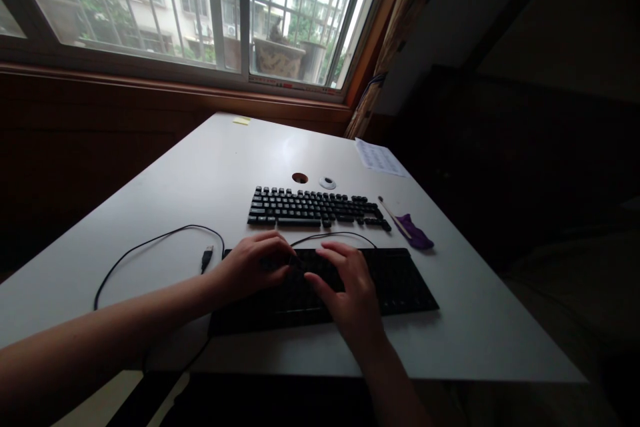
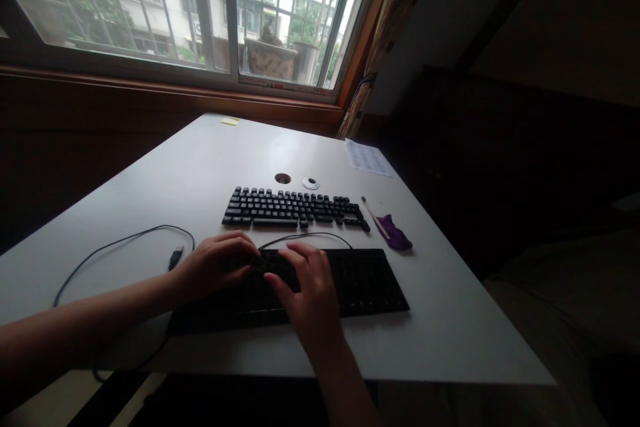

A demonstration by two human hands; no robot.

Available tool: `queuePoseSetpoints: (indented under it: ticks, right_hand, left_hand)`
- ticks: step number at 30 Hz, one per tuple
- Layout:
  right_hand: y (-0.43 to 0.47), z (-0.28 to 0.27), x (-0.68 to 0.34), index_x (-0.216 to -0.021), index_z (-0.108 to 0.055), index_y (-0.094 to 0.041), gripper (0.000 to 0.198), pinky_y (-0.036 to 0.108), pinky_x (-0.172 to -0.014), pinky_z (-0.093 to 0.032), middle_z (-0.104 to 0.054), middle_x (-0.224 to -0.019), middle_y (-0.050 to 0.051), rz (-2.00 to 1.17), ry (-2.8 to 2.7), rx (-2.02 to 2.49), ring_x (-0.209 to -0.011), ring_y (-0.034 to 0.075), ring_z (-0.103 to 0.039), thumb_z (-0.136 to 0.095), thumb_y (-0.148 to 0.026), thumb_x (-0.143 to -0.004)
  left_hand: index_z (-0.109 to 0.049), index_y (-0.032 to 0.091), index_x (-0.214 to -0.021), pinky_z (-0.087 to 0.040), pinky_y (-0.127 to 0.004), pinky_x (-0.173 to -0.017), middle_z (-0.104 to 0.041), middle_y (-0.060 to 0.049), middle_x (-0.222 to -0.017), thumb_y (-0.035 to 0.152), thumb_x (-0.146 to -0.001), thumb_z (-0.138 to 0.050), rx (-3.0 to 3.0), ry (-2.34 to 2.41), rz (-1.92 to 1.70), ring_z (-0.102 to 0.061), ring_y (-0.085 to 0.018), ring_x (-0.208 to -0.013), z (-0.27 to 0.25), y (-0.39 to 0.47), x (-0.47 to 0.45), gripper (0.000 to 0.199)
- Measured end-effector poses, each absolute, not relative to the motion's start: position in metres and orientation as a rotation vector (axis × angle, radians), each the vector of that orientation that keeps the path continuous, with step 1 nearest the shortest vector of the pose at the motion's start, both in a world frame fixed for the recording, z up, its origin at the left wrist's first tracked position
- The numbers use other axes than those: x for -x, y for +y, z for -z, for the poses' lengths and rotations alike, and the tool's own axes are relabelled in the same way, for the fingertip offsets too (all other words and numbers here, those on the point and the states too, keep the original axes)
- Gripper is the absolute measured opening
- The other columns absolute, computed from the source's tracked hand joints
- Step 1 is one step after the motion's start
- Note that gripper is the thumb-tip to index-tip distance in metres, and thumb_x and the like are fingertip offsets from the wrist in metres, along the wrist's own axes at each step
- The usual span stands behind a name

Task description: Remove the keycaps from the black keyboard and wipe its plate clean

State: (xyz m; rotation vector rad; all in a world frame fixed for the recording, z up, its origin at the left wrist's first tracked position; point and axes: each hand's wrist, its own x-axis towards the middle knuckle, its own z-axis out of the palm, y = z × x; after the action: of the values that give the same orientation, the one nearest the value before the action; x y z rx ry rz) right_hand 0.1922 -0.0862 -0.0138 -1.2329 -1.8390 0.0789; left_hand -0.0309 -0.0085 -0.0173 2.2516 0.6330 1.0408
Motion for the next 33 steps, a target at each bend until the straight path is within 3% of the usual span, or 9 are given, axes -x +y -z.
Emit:
queuePoseSetpoints:
  ticks: [11, 18, 25, 33]
  right_hand:
    - [-0.084, 0.027, -0.178, -0.11, -0.06, -0.023, 0.011, 0.035, -0.084, -0.054, -0.062, -0.102, 0.005, -0.265, -1.907, 1.161, -0.095, 0.021, -0.062, -0.06, -0.021, -0.099]
    - [-0.087, 0.032, -0.174, -0.11, -0.057, -0.023, 0.01, 0.036, -0.083, -0.053, -0.061, -0.102, 0.006, -0.232, -1.893, 1.168, -0.095, 0.021, -0.062, -0.055, -0.021, -0.101]
    - [-0.086, 0.03, -0.173, -0.106, -0.059, -0.022, 0.008, 0.034, -0.078, -0.054, -0.063, -0.098, 0.005, -0.209, -1.865, 1.182, -0.089, 0.021, -0.063, -0.059, -0.02, -0.099]
    - [-0.087, 0.029, -0.175, -0.104, -0.061, -0.021, 0.008, 0.035, -0.079, -0.054, -0.065, -0.095, 0.006, -0.172, -1.877, 1.185, -0.088, 0.021, -0.065, -0.062, -0.018, -0.097]
  left_hand:
    - [-0.072, 0.017, -0.101, -0.05, -0.023, -0.069, -0.071, -0.004, -0.09, 0.021, -0.089, -0.071, -2.285, 0.632, -0.971, -0.066, -0.014, -0.076, 0.018, -0.011, 0.032, 0.013]
    - [-0.071, 0.015, -0.099, -0.049, -0.024, -0.068, -0.069, -0.003, -0.084, 0.026, -0.091, -0.07, -2.137, 0.66, -0.896, -0.064, -0.015, -0.074, 0.01, -0.014, 0.032, 0.014]
    - [-0.072, 0.016, -0.103, -0.054, -0.028, -0.084, -0.067, -0.007, -0.101, 0.027, -0.093, -0.069, -1.926, 0.552, -0.918, -0.066, -0.018, -0.093, 0.013, -0.009, 0.033, 0.015]
    - [-0.075, 0.017, -0.104, -0.052, -0.027, -0.079, -0.07, -0.006, -0.096, 0.028, -0.092, -0.071, -1.905, 0.589, -0.87, -0.066, -0.018, -0.089, 0.013, -0.005, 0.034, 0.017]
